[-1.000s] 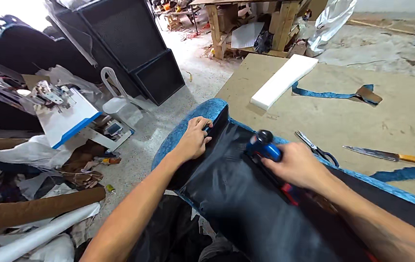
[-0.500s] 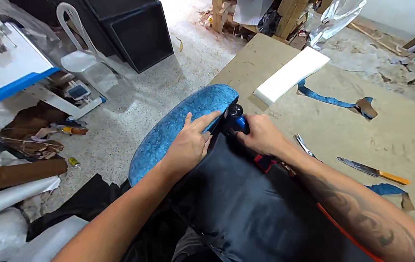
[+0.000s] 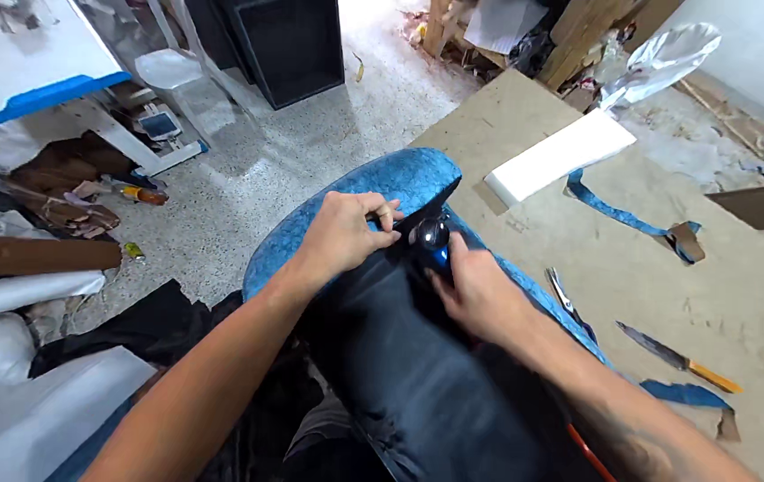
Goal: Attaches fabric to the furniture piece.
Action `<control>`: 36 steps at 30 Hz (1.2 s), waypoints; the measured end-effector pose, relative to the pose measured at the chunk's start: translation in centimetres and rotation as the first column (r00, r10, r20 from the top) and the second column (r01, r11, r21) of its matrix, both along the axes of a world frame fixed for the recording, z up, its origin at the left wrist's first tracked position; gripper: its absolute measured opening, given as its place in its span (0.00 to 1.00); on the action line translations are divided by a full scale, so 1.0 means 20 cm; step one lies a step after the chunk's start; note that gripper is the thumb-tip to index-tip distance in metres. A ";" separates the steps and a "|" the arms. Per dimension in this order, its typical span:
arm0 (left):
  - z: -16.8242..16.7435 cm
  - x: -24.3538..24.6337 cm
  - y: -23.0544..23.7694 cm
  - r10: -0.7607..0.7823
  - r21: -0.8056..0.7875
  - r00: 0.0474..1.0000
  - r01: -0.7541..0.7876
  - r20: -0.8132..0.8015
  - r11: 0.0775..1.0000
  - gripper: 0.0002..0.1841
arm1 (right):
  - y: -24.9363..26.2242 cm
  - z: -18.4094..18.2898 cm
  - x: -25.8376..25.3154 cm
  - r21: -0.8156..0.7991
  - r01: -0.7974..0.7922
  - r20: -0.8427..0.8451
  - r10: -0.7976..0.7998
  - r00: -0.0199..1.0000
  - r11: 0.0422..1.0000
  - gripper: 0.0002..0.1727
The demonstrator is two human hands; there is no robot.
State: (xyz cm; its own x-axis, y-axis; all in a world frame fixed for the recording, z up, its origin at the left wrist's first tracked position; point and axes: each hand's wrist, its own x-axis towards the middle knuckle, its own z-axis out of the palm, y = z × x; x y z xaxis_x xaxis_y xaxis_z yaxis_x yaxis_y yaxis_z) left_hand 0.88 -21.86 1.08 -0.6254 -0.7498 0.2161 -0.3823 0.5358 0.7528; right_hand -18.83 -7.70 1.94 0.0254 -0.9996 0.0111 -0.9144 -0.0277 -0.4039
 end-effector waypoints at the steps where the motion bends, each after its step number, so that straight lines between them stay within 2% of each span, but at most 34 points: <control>1: -0.01 0.01 0.00 -0.006 0.011 1.000 0.006 0.002 1.000 0.09 | 0.03 -0.01 0.05 0.016 -0.025 0.001 0.025 1.000 1.000 0.20; 7: 0.00 0.01 0.01 -0.064 -0.028 0.994 0.067 0.093 0.997 0.00 | 0.01 -0.03 0.18 0.088 -0.041 -0.077 0.048 0.996 0.995 0.18; 10: 0.02 0.02 -0.02 -0.077 0.031 0.992 0.074 0.099 0.997 0.03 | -0.01 -0.03 0.20 0.108 -0.014 -0.124 0.027 0.992 0.994 0.19; 13: 0.04 0.04 -0.05 -0.014 0.110 1.000 0.013 0.010 0.994 0.11 | -0.05 -0.03 0.24 0.127 0.001 -0.168 0.021 0.986 0.992 0.20; 16: 0.05 0.06 -0.02 0.004 0.092 1.000 -0.003 -0.006 0.996 0.10 | -0.05 -0.02 0.24 0.121 0.004 -0.172 0.017 0.985 0.993 0.21; 19: 0.11 0.16 0.14 0.074 -0.071 0.994 -0.068 0.083 0.995 0.10 | -0.05 -0.01 0.21 0.097 -0.005 -0.120 0.017 0.993 0.995 0.20; 22: 0.11 0.35 0.39 0.185 -0.337 0.901 -0.046 0.393 0.940 0.19 | 0.04 0.02 0.18 0.041 -0.003 -0.010 0.003 1.000 0.999 0.20; 23: 0.07 0.40 0.43 0.240 -0.424 0.862 -0.032 0.447 0.905 0.21 | 0.09 0.03 0.18 0.017 -0.009 0.005 0.009 1.000 1.000 0.21; 25: -0.02 0.50 0.45 0.291 -0.558 0.862 -0.011 0.414 0.830 0.16 | 0.18 0.02 0.23 0.019 -0.023 0.025 0.023 0.999 1.000 0.20; 27: -0.07 0.55 0.41 0.245 -0.598 0.916 -0.007 0.319 0.802 0.10 | 0.25 0.00 0.32 0.063 -0.044 0.043 0.041 0.998 0.997 0.20; 32: -0.12 0.59 0.36 0.114 -0.485 0.989 -0.057 0.089 0.873 0.10 | 0.22 -0.05 0.51 0.218 -0.089 0.023 0.086 0.996 0.972 0.16; 36: -0.11 0.60 0.37 0.129 -0.412 0.989 -0.087 0.074 0.907 0.09 | 0.20 -0.04 0.53 0.305 -0.086 -0.005 0.092 0.996 0.949 0.14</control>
